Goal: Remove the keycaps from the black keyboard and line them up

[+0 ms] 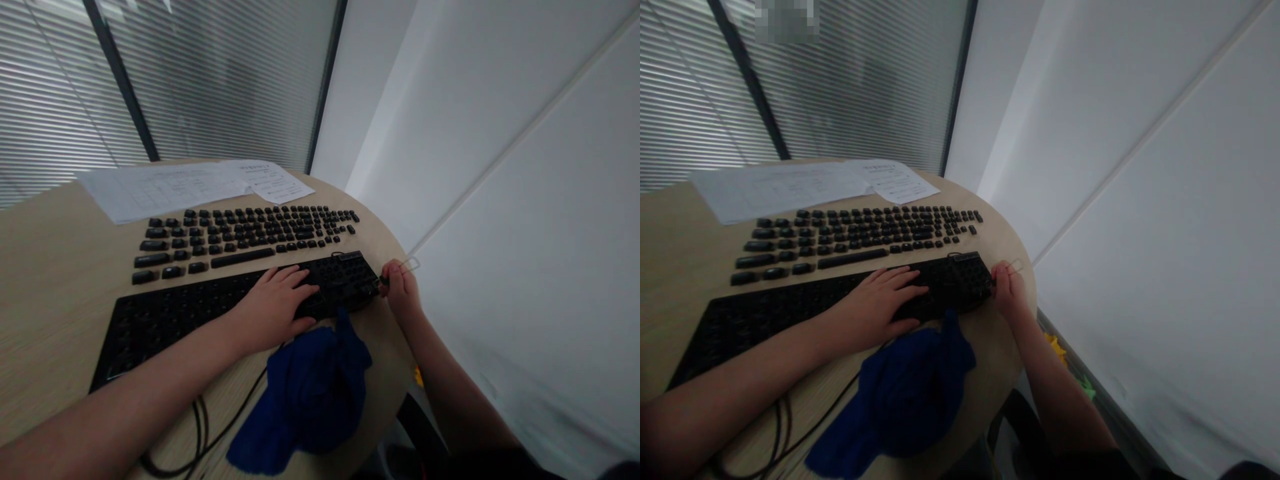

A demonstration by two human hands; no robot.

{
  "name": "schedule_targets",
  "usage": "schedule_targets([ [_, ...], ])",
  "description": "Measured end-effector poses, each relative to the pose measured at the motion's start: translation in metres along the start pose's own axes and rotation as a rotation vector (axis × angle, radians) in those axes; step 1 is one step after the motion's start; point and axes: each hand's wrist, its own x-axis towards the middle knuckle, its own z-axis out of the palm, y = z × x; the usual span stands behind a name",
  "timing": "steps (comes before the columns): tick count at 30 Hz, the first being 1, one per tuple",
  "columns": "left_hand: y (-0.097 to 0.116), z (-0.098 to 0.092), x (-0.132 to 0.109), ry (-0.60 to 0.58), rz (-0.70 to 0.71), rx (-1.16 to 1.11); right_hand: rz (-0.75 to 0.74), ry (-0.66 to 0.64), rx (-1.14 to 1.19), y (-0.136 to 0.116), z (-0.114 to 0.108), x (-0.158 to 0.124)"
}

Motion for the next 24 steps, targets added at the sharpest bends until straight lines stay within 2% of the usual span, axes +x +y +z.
schedule_targets([
  [3, 0.002, -0.003, 0.001, -0.041, -0.019, 0.023, -0.093, 0.162, 0.096, -0.008, 0.004, 0.002],
  [5, 0.003, -0.003, 0.001, -0.052, -0.028, 0.026, -0.144, 0.224, 0.188, -0.014, 0.005, 0.003],
  [9, 0.002, -0.001, 0.000, -0.028, -0.018, 0.009, -0.166, 0.244, 0.201, -0.021, 0.008, 0.000],
  [12, 0.005, -0.002, -0.001, 0.026, 0.005, -0.010, -0.156, 0.153, 0.195, -0.026, 0.013, -0.012],
  [17, 0.024, -0.016, -0.006, 0.201, 0.156, -0.106, -0.120, -0.155, 0.235, -0.044, 0.031, -0.041],
  [21, 0.035, -0.021, -0.010, 0.204, 0.270, -0.111, -0.080, -0.297, 0.324, -0.052, 0.040, -0.056],
  [24, 0.036, -0.019, -0.010, 0.178, 0.257, -0.138, -0.066, -0.318, 0.329, -0.052, 0.039, -0.060],
])
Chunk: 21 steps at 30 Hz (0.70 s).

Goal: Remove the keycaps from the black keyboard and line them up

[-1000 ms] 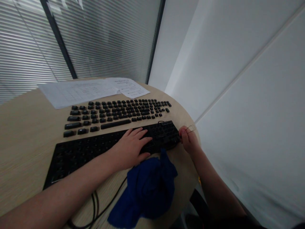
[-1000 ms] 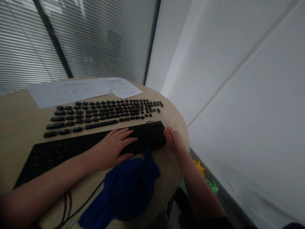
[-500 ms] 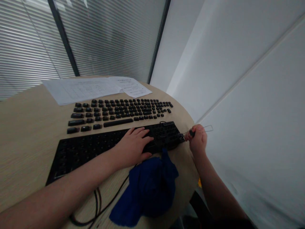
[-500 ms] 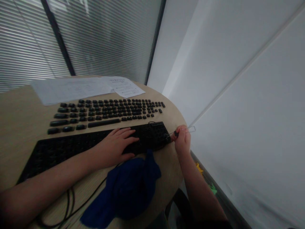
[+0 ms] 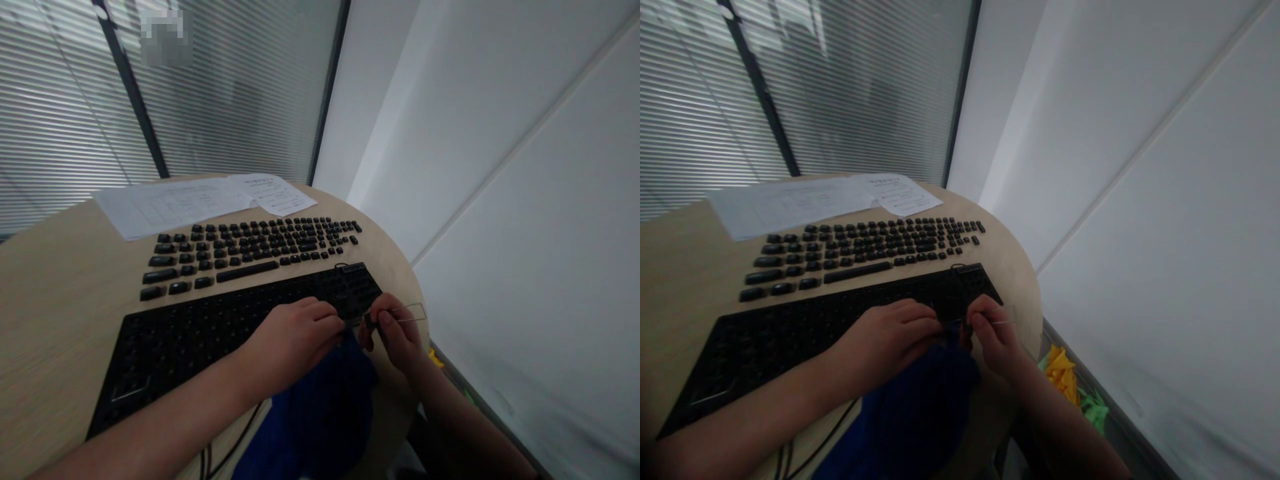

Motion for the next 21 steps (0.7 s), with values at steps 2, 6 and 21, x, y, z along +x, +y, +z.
schedule_targets([
  [2, -0.001, 0.002, 0.000, -0.008, -0.036, -0.038, 0.001, 0.008, -0.025, 0.000, -0.001, -0.001],
  [6, -0.002, 0.004, 0.001, 0.041, -0.058, -0.108, -0.051, 0.006, -0.109, 0.001, -0.002, 0.000],
  [21, -0.005, -0.002, -0.002, 0.377, 0.003, -0.035, -0.458, -0.148, -0.882, -0.021, -0.006, 0.020],
])
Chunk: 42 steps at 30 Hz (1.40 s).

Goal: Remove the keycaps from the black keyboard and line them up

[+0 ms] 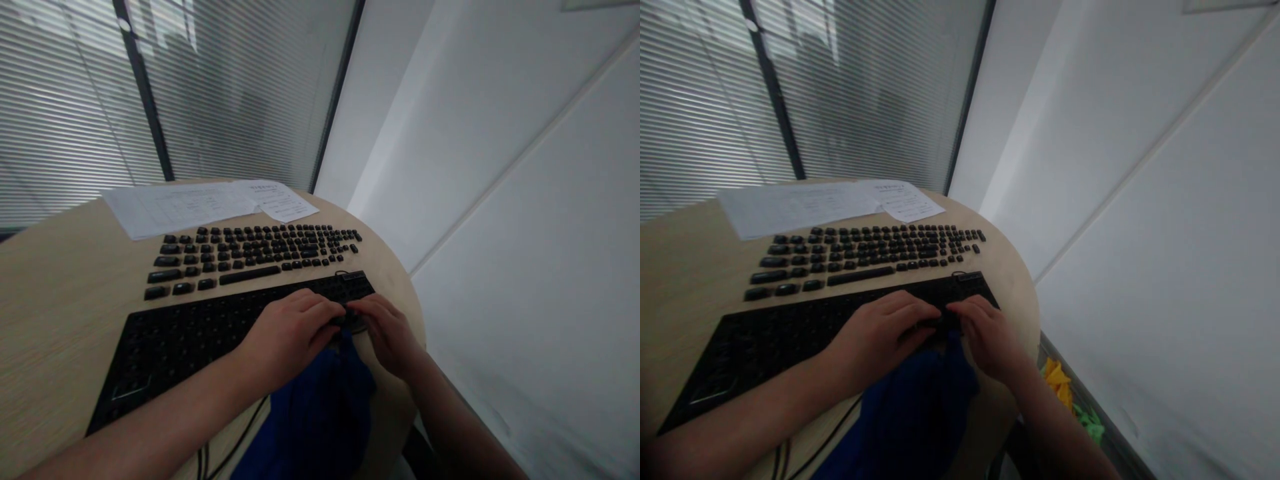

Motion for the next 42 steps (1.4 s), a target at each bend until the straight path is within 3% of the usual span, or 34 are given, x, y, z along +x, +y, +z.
schedule_targets([
  [2, 0.001, 0.002, -0.001, -0.006, 0.005, 0.008, -0.038, -0.109, 0.007, -0.005, 0.003, 0.002],
  [5, 0.001, 0.004, -0.002, -0.023, -0.002, 0.001, -0.058, -0.115, 0.010, -0.003, 0.000, 0.007],
  [7, 0.001, 0.004, -0.001, -0.063, -0.045, 0.019, -0.042, -0.112, -0.003, 0.012, -0.009, 0.017],
  [11, -0.001, -0.002, 0.005, -0.248, -0.216, 0.102, 0.195, -0.120, -0.176, 0.084, -0.029, 0.052],
  [13, -0.002, -0.005, 0.007, -0.348, -0.281, 0.130, 0.351, -0.246, -0.270, 0.128, -0.031, 0.072],
  [16, -0.005, -0.008, 0.009, -0.430, -0.323, 0.149, 0.394, -0.309, -0.305, 0.179, -0.024, 0.094],
  [19, -0.007, -0.008, 0.009, -0.415, -0.316, 0.141, 0.403, -0.357, -0.303, 0.202, -0.011, 0.105],
  [25, -0.010, -0.010, 0.007, -0.363, -0.314, 0.132, 0.384, -0.414, -0.266, 0.207, 0.006, 0.113],
  [30, -0.010, -0.010, 0.007, -0.371, -0.310, 0.140, 0.381, -0.353, -0.209, 0.200, 0.002, 0.116],
  [34, -0.010, -0.011, 0.008, -0.377, -0.289, 0.144, 0.384, -0.160, -0.179, 0.187, -0.019, 0.109],
  [38, -0.014, -0.008, 0.009, -0.441, -0.240, 0.177, 0.434, 0.103, -0.121, 0.164, -0.045, 0.081],
  [42, -0.024, 0.003, 0.002, -0.418, -0.137, 0.176, 0.632, 0.359, 0.318, 0.132, -0.057, 0.037],
])
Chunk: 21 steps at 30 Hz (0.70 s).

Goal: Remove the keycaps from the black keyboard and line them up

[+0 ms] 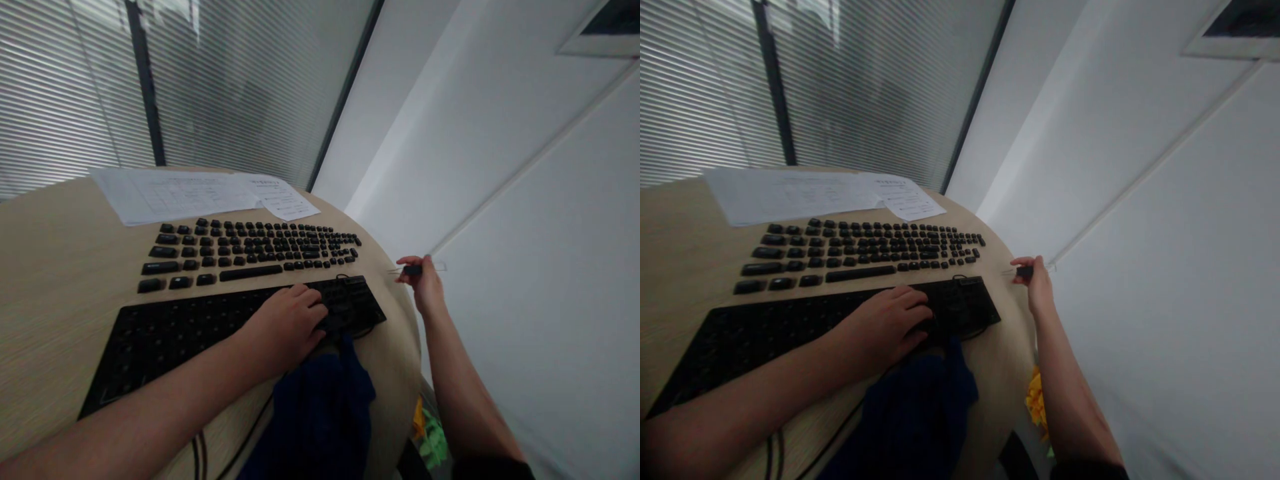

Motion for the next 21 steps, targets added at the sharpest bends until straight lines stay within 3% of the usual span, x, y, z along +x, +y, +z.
schedule_targets([
  [4, -0.005, 0.016, -0.003, 0.029, 0.051, -0.029, 0.226, -0.080, 0.213, -0.006, -0.004, -0.048],
  [8, -0.005, 0.021, -0.005, -0.079, -0.006, -0.014, 0.263, -0.194, 0.219, -0.013, -0.003, -0.071],
  [14, -0.005, 0.021, -0.003, -0.124, -0.037, -0.014, 0.171, -0.211, -0.024, -0.013, 0.002, -0.077],
  [21, -0.007, 0.023, -0.004, -0.110, -0.024, 0.005, 0.147, -0.264, -0.126, -0.009, 0.012, -0.073],
])
